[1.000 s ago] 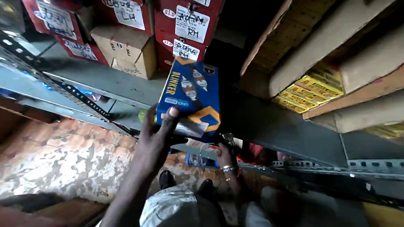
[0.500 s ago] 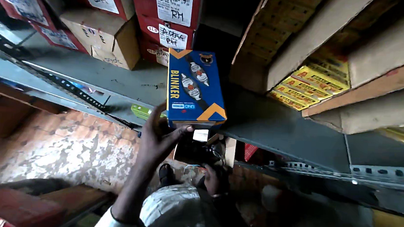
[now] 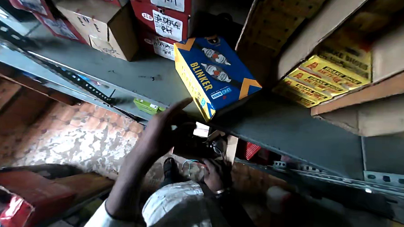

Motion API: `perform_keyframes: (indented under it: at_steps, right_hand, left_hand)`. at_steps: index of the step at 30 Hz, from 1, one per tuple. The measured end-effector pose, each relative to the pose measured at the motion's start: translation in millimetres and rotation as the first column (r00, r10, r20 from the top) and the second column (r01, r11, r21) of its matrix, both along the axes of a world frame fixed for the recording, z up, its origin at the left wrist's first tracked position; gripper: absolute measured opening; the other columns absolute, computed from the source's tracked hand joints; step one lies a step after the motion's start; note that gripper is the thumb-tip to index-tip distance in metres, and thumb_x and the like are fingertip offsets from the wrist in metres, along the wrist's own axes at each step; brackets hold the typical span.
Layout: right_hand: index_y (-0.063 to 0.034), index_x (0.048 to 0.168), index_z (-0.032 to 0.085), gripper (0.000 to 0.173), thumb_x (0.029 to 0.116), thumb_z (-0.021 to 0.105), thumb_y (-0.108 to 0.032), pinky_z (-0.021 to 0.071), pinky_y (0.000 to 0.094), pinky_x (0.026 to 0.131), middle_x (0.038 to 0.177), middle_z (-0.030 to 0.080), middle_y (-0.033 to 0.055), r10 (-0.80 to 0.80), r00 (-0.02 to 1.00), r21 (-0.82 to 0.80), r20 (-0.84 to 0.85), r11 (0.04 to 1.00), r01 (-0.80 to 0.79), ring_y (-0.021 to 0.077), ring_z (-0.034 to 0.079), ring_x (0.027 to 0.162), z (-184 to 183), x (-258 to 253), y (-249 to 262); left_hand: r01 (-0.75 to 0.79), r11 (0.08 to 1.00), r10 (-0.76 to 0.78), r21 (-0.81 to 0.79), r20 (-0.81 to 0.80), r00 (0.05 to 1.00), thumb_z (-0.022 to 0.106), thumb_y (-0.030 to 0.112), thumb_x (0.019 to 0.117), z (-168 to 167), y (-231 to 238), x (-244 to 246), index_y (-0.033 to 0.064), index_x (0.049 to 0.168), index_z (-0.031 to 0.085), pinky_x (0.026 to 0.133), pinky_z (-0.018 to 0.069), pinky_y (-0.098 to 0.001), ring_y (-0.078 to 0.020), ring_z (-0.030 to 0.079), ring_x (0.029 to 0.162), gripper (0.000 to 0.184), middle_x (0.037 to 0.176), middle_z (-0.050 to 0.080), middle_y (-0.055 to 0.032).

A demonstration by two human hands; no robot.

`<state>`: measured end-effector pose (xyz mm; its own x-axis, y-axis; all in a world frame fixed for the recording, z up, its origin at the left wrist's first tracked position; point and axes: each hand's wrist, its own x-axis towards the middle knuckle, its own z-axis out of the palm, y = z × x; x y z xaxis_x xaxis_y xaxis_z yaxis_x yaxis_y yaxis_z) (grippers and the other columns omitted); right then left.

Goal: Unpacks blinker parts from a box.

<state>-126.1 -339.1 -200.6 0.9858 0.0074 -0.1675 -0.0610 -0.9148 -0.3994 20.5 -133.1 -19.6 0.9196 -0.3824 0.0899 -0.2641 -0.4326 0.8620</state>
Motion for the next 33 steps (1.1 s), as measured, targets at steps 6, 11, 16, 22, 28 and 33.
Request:
perform_keyframes:
  at_steps: [6,11,16,22,28,33]
  right_hand:
    - [-0.0115,0.131,0.070,0.038,0.0968,0.063,-0.027,0.0437,0.0526,0.112,0.130,0.069,0.0141,-0.057,0.990,-0.004,-0.127,0.998,0.057,0.0333,0.062,0.125,6.1,-6.5,-3.1]
    - [-0.0122,0.123,0.075,0.031,0.0943,0.064,-0.019,0.0471,0.0570,0.106,0.121,0.074,0.0123,-0.003,0.961,-0.004,-0.276,1.000,0.002,0.0328,0.068,0.116,18.5,11.2,-5.3]
    - [-0.0073,0.119,0.075,0.029,0.0954,0.062,-0.018,0.0511,0.0536,0.101,0.117,0.074,0.0154,0.124,0.937,0.042,-0.327,0.992,-0.116,0.0330,0.070,0.112,32.6,-4.3,-4.0]
    - [-0.0002,0.097,0.080,0.023,0.0911,0.073,-0.022,0.0600,0.0285,0.090,0.097,0.078,0.0098,0.095,0.990,0.550,0.100,0.824,-0.135,0.0134,0.075,0.093,7.2,-40.6,-0.5]
    - [0.0006,0.104,0.076,0.023,0.0955,0.068,-0.019,0.0578,0.0464,0.089,0.101,0.074,0.0180,-0.289,0.951,0.075,-0.113,0.952,0.298,0.0285,0.072,0.094,49.7,13.4,2.8]
    - [-0.0010,0.136,0.063,0.057,0.0788,0.069,-0.006,0.0499,0.0579,0.103,0.149,0.051,0.0238,-0.025,0.986,-0.056,0.165,0.998,0.035,0.0424,0.056,0.129,79.8,43.3,47.8]
  left_hand:
    - [-0.459,0.886,0.445,0.062,-0.389,0.807,0.064,0.029,0.1010,-107.9,36.3,-65.6,0.0052,0.135,0.058,0.078,0.0600,-0.0416,-0.0194,0.071,0.087,0.042,0.107,0.072,-0.0104]
    - [-0.360,0.918,0.335,0.165,-0.809,0.483,0.065,0.043,0.0987,-198.1,3.0,-71.3,0.0134,0.156,0.034,0.085,0.0571,-0.0541,-0.0364,0.069,0.096,0.072,0.119,0.066,-0.0246]
    - [-0.454,0.891,0.194,0.000,-0.904,0.382,0.046,0.018,0.1092,-163.5,9.4,-82.2,0.0056,0.150,0.041,0.080,0.0581,-0.0415,-0.0239,0.068,0.092,0.043,0.117,0.064,-0.0196]
    - [-0.620,0.782,0.102,-0.063,-0.969,0.227,0.042,0.008,0.1085,-168.9,35.6,-122.0,0.0067,0.157,0.029,0.081,0.0608,-0.0444,-0.0262,0.069,0.100,0.050,0.129,0.059,-0.0224]
    - [-0.500,0.860,0.099,-0.100,-0.929,0.357,0.043,0.005,0.1070,-176.2,43.7,-123.4,0.0015,0.152,0.036,0.094,0.0547,-0.0353,-0.0165,0.064,0.110,0.046,0.134,0.059,-0.0180]
    - [-0.464,0.882,0.109,-0.085,-0.920,0.375,0.046,0.009,0.1065,-174.7,43.5,-119.6,0.0030,0.150,0.040,0.094,0.0549,-0.0340,-0.0148,0.065,0.109,0.045,0.130,0.061,-0.0158]
